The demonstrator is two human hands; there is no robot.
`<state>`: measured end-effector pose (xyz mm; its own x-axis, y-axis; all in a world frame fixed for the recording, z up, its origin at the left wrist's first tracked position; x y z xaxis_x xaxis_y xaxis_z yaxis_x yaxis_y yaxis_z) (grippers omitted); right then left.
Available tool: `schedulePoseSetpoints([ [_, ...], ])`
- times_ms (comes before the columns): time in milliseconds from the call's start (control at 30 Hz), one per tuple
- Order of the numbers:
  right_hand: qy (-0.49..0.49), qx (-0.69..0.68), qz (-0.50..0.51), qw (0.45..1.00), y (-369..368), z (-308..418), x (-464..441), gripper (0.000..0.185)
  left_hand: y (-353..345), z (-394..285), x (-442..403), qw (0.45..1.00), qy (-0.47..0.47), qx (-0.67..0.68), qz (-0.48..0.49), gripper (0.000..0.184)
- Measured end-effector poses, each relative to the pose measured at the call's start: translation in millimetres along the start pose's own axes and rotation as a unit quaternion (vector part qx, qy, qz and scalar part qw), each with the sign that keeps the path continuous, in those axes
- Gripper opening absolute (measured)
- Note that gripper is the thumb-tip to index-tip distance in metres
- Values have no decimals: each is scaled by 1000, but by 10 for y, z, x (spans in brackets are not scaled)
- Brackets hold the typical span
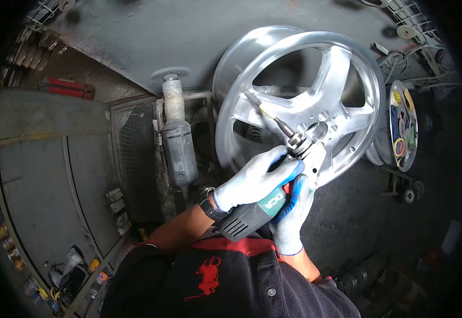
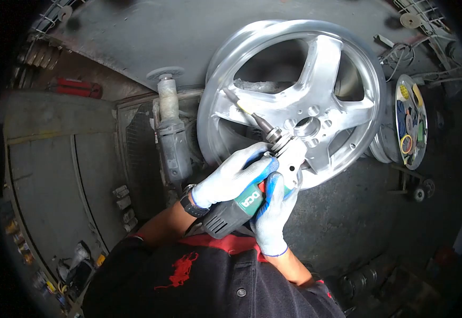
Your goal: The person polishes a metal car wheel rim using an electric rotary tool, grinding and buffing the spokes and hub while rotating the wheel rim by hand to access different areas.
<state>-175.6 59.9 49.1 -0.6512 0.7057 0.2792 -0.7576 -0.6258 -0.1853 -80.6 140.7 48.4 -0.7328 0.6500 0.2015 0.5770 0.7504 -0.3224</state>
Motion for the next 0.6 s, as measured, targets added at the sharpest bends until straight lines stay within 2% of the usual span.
schedulePoseSetpoints([
  [67, 28, 58, 8, 998, 22, 7, 11, 57, 3, 2, 34, 999, -4, 31, 10, 34],
  [200, 26, 54, 5, 998, 34, 20, 18, 57, -14, -25, 21, 999, -42, 23, 8, 34],
  [400, 33, 31, -71, 996, 214, 101, -3, 53, -196, 79, -118, 999, 7, -9, 35, 34],
  [500, 56, 66, -78, 993, 215, 162, 4, 52, -207, -15, -93, 1000, 8, -12, 25, 34],
  [600, 33, 60, -66, 995, 87, 177, 49, 56, -142, 106, -67, 999, 13, 2, 36, 35],
])
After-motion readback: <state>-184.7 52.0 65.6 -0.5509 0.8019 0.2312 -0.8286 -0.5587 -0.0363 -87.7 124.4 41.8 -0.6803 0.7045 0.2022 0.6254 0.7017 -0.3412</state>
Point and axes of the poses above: each hand's wrist, its own x-axis away from the middle knuckle, its own y-axis out of the back of the hand, z = x × y, the point moved 6 cm from there along -x, towards the middle knuckle, and after that the axes turned 8 degrees about -z, right-handed, at the moved point
